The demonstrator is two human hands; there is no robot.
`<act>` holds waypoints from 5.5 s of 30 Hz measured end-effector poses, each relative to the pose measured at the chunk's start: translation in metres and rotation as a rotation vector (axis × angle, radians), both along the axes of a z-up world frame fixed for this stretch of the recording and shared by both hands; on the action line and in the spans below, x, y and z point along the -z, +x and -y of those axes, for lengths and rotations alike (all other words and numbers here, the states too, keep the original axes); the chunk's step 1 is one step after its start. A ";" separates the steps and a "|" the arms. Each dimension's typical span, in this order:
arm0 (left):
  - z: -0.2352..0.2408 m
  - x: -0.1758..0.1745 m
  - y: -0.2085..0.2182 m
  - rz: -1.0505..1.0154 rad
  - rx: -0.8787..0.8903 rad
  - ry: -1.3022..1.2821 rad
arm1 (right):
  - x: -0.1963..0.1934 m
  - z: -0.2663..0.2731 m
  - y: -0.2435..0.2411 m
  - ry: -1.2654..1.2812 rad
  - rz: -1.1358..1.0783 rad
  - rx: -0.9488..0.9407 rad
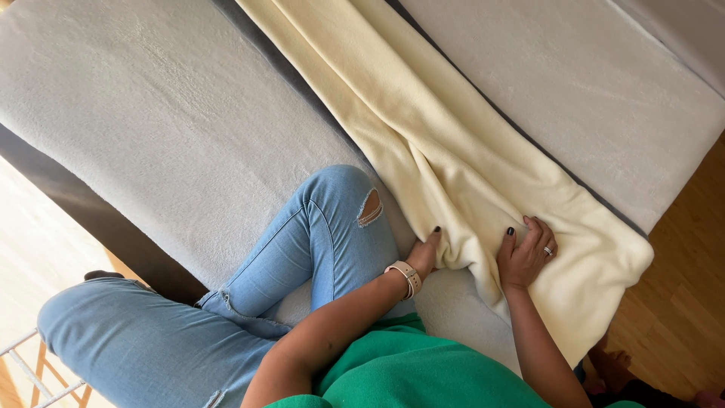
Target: The person folds a cream-colored blanket on a bed. They smooth the fabric, fold it in half lengthwise, then fold it again into a compact rectangle.
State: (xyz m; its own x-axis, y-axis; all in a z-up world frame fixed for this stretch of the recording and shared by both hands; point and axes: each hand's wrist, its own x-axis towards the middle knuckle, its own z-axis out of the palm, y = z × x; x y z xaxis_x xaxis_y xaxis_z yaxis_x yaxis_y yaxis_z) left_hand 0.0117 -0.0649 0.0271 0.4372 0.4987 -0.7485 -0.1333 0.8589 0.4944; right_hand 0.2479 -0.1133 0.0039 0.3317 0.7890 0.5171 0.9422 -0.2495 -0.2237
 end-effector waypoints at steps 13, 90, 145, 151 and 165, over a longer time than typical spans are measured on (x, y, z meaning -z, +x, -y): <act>0.005 0.009 0.013 -0.135 -0.051 0.045 | 0.013 -0.005 0.010 0.025 0.113 0.042; 0.242 0.025 -0.231 -1.532 0.065 0.352 | 0.022 0.036 -0.172 -0.228 0.176 -0.175; 0.257 -0.022 -0.190 -1.552 0.021 0.252 | 0.011 -0.001 -0.182 0.545 -0.073 -0.351; 0.250 -0.016 -0.188 -1.619 -0.003 0.246 | 0.004 -0.006 -0.186 0.576 -0.277 -0.342; 0.244 -0.017 -0.182 -1.593 -0.083 0.141 | -0.025 0.038 -0.212 0.394 -0.869 -0.815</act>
